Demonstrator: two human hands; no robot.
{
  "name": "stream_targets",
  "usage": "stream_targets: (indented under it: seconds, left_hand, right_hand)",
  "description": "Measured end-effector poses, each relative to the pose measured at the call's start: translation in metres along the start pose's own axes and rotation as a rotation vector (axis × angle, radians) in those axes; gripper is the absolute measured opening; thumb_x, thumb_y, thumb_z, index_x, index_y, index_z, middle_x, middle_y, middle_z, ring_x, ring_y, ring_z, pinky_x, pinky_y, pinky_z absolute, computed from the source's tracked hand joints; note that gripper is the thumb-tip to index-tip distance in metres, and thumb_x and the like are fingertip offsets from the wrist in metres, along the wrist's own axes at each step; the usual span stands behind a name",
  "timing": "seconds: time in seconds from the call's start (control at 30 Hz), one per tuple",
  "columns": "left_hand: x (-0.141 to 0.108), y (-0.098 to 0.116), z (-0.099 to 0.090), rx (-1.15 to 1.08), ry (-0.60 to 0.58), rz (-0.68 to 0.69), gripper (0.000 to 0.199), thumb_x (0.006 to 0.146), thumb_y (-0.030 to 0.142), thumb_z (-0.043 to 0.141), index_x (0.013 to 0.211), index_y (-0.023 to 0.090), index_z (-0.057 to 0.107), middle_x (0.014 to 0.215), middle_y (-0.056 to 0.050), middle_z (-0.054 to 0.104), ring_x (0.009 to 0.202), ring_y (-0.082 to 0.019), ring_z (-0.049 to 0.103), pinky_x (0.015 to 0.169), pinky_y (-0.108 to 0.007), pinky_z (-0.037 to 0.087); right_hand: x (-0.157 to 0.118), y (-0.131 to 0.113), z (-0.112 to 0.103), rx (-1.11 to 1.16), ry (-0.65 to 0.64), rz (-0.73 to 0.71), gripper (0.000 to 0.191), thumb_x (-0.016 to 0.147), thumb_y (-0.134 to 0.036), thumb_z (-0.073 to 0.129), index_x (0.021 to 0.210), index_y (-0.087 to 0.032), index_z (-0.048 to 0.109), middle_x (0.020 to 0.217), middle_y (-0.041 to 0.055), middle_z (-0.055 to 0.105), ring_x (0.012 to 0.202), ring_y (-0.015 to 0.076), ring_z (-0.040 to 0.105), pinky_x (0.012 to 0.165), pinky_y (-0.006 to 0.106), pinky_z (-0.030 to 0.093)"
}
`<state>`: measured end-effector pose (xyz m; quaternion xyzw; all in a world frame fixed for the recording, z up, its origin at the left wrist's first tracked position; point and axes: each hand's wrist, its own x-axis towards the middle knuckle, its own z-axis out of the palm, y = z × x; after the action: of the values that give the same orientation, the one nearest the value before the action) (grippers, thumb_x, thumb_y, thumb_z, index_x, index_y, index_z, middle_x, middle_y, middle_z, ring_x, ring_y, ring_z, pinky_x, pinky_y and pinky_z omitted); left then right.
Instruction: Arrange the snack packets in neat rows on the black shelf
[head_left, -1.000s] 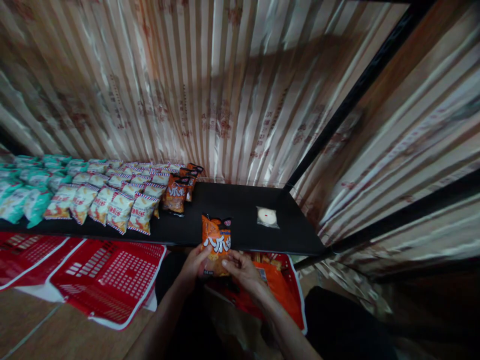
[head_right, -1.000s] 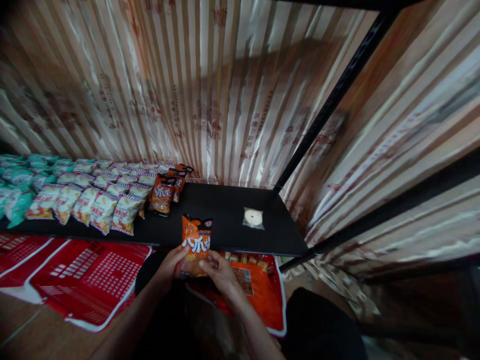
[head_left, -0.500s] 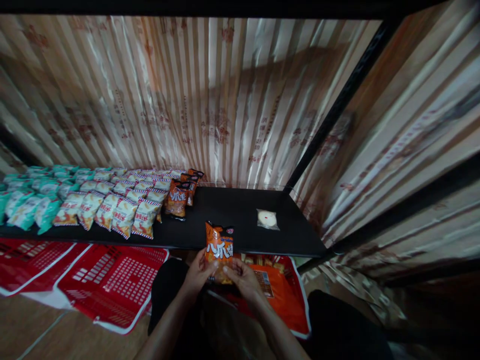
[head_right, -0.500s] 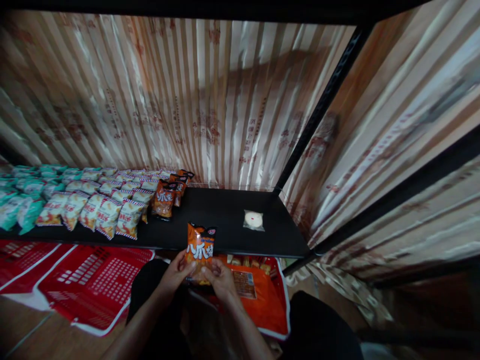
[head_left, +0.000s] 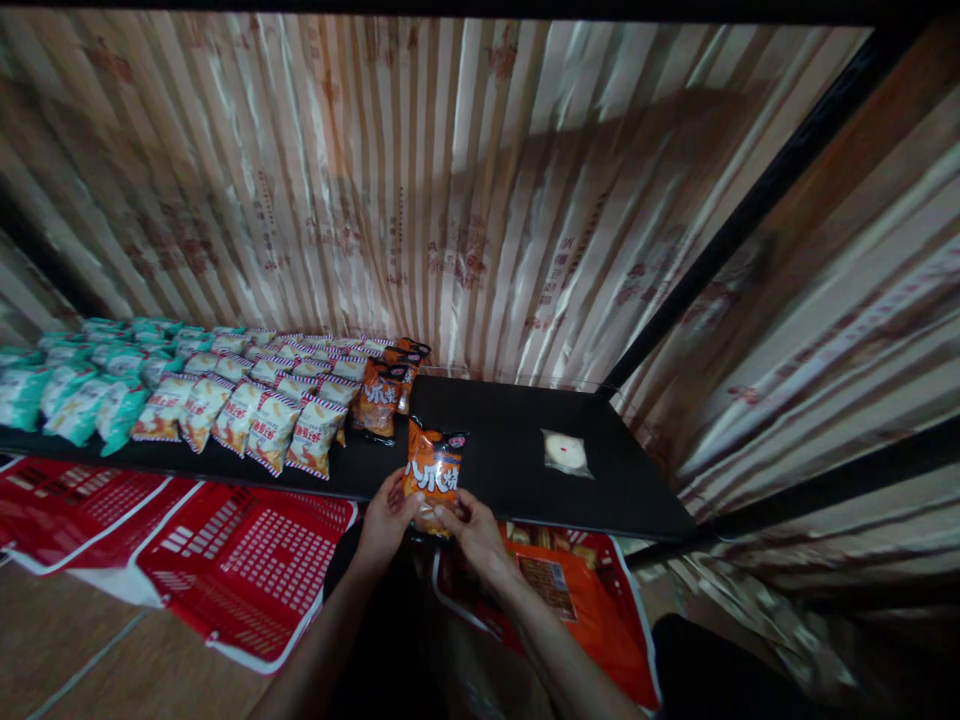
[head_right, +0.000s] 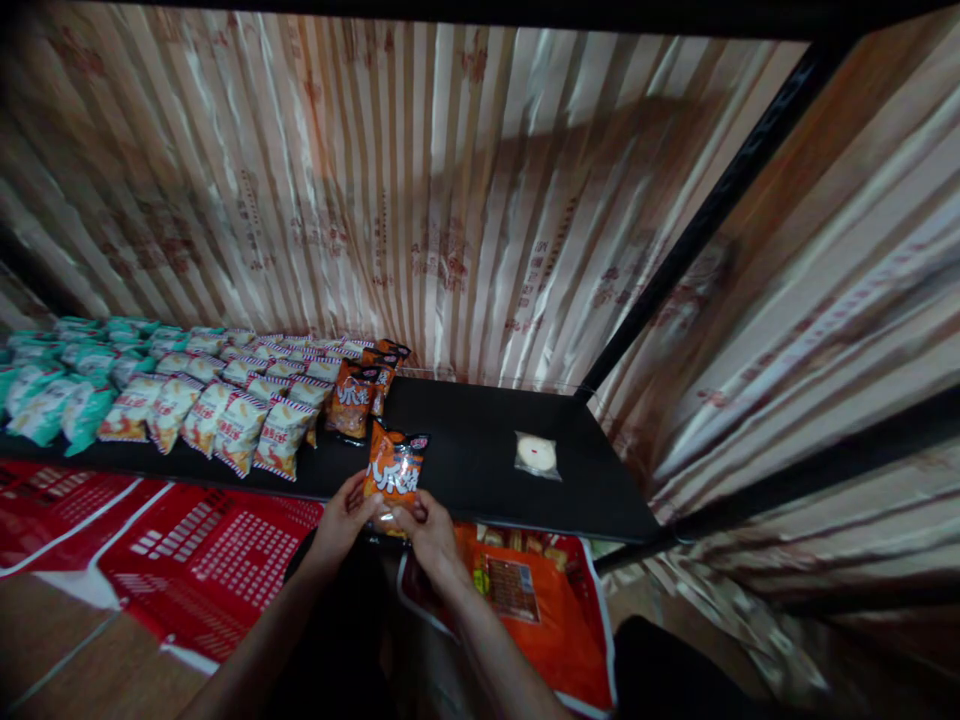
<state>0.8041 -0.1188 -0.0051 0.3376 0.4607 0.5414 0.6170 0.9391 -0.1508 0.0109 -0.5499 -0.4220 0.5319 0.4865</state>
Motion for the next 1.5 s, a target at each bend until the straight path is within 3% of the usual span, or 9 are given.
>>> stream_targets:
  seconds: [0.13, 0.3, 0.47, 0.7, 1.03, 1.2, 1.5]
  left_hand:
    - [0.011, -0.005, -0.016, 0.211, 0.107, 0.142, 0.05, 0.064, 0.037, 0.073, 0.108, 0.016, 0.058, 0.108, -0.012, 0.065, 0.099, -0.024, 0.062, 0.091, -0.039, 0.046]
    - [0.011, -0.019, -0.023, 0.633, 0.323, 0.444, 0.05, 0.077, 0.037, 0.057, 0.122, 0.015, 0.052, 0.124, -0.016, 0.056, 0.12, -0.03, 0.048, 0.104, -0.046, 0.033]
    - [0.008, -0.039, -0.014, 0.749, 0.343, 0.682, 0.051, 0.086, 0.029, 0.043, 0.134, 0.014, 0.04, 0.143, -0.016, 0.036, 0.136, -0.026, 0.027, 0.11, -0.045, 0.023]
    - [0.016, -0.045, -0.01, 0.81, 0.328, 0.731, 0.055, 0.085, 0.018, 0.038, 0.14, 0.012, 0.032, 0.153, -0.015, 0.014, 0.14, -0.027, 0.009, 0.112, -0.049, 0.015]
    - [0.053, -0.035, -0.024, 0.907, 0.356, 0.738, 0.065, 0.078, 0.007, 0.039, 0.142, 0.013, 0.027, 0.153, -0.014, 0.015, 0.14, -0.025, 0.012, 0.113, -0.046, 0.019]
    - [0.06, -0.033, -0.028, 0.994, 0.39, 0.795, 0.069, 0.076, 0.003, 0.04, 0.143, 0.014, 0.025, 0.153, -0.014, 0.014, 0.14, -0.026, 0.011, 0.111, -0.047, 0.022]
    - [0.068, -0.036, -0.03, 1.013, 0.458, 0.849, 0.066, 0.08, 0.009, 0.045, 0.142, 0.014, 0.026, 0.152, -0.016, 0.017, 0.139, -0.029, 0.016, 0.11, -0.048, 0.026]
  right_hand:
    - [0.025, 0.01, 0.022, -0.132, 0.072, -0.076, 0.036, 0.065, -0.047, 0.068, 0.087, -0.019, 0.062, 0.076, 0.0024, 0.068, 0.074, 0.0208, 0.063, 0.068, 0.032, 0.05]
    - [0.051, 0.022, 0.041, -0.251, 0.087, -0.134, 0.027, 0.07, -0.04, 0.062, 0.09, -0.021, 0.062, 0.079, 0.0008, 0.068, 0.076, 0.0194, 0.063, 0.069, 0.03, 0.05]
    - [0.07, 0.023, 0.054, -0.283, 0.15, -0.15, 0.026, 0.072, -0.036, 0.059, 0.093, -0.021, 0.061, 0.082, 0.0, 0.067, 0.075, 0.017, 0.061, 0.07, 0.028, 0.049]
    - [0.09, 0.019, 0.067, -0.394, 0.174, -0.175, 0.027, 0.073, -0.034, 0.059, 0.097, -0.022, 0.061, 0.083, 0.0, 0.066, 0.076, 0.0164, 0.06, 0.071, 0.027, 0.048]
    - [0.116, 0.002, 0.092, -0.538, 0.194, -0.189, 0.035, 0.074, -0.032, 0.061, 0.107, -0.02, 0.06, 0.087, 0.0014, 0.064, 0.078, 0.0161, 0.059, 0.071, 0.026, 0.046]
    - [0.123, -0.002, 0.095, -0.672, 0.124, -0.21, 0.031, 0.077, -0.028, 0.06, 0.106, -0.017, 0.061, 0.092, 0.0049, 0.063, 0.081, 0.0172, 0.059, 0.073, 0.027, 0.045]
    - [0.125, -0.007, 0.101, -0.745, 0.125, -0.262, 0.035, 0.077, -0.024, 0.06, 0.111, -0.018, 0.061, 0.099, 0.0069, 0.061, 0.091, 0.0188, 0.059, 0.082, 0.027, 0.045]
